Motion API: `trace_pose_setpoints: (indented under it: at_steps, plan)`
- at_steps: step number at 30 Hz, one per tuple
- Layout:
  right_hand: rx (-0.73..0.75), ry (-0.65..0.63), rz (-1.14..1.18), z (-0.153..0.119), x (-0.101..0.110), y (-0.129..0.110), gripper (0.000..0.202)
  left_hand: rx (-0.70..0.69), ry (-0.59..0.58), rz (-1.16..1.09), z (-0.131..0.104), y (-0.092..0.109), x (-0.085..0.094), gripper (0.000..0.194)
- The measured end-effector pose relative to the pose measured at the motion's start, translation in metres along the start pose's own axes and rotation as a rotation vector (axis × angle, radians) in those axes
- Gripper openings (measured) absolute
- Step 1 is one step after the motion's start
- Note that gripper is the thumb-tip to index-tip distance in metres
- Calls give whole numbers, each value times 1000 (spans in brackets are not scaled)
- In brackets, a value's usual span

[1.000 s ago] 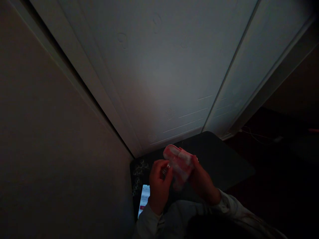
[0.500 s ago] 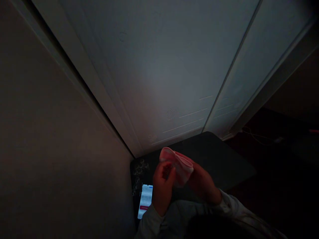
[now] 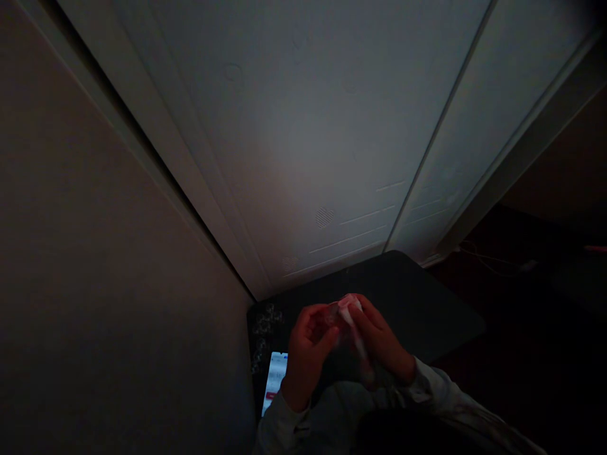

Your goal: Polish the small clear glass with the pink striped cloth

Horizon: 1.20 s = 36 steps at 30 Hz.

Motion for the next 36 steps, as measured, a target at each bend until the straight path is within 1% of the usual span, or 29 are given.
trace_pose_setpoints:
  at_steps: [2, 4, 8, 13, 16, 20, 24, 27, 31, 33, 36]
  plan:
    - [-8, 16, -28, 0, 3, 3, 32, 22, 17, -33, 1, -3, 2, 30]
    - [-6, 10, -76, 1, 4, 8, 33, 24, 36, -17, 2, -5, 4, 26]
    - [31, 18, -266, 1, 11, 9, 37, 20, 46, 28, 3, -7, 4, 20]
    - [62, -90, -487, 2, 6, 1, 35, -25, 46, 102, 2, -4, 3, 20]
    - [61, -144, -576, 2, 4, -2, 34, -61, 49, 160, 2, -3, 2, 20]
    - [31, -167, -647, 2, 4, 1, 36, -90, 21, 180, 2, -4, 1, 22]
    - [19, -135, -602, 3, 6, 6, 33, -121, 1, 224, 2, -5, -1, 24]
    - [30, -64, -474, 5, 9, 7, 34, -140, -2, 251, 1, -4, -2, 23]
    - [-16, 23, -286, 7, 16, 10, 33, -142, 6, 240, -3, -3, -3, 23]
    - [29, 31, -291, 10, 20, 5, 32, -117, 13, 200, -2, -4, -3, 21]
    - [89, -1, -333, 14, 23, 1, 27, -38, 44, 96, 1, -8, 2, 19]
Point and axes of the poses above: each hand's wrist, its own z-axis towards the middle knuckle, its own x-axis out of the back of the hand, y = z × x, the point moved 9 cm from there along z, towards the middle knuckle, and after that the axes turned 11 degrees about x, right-handed, at the moved point
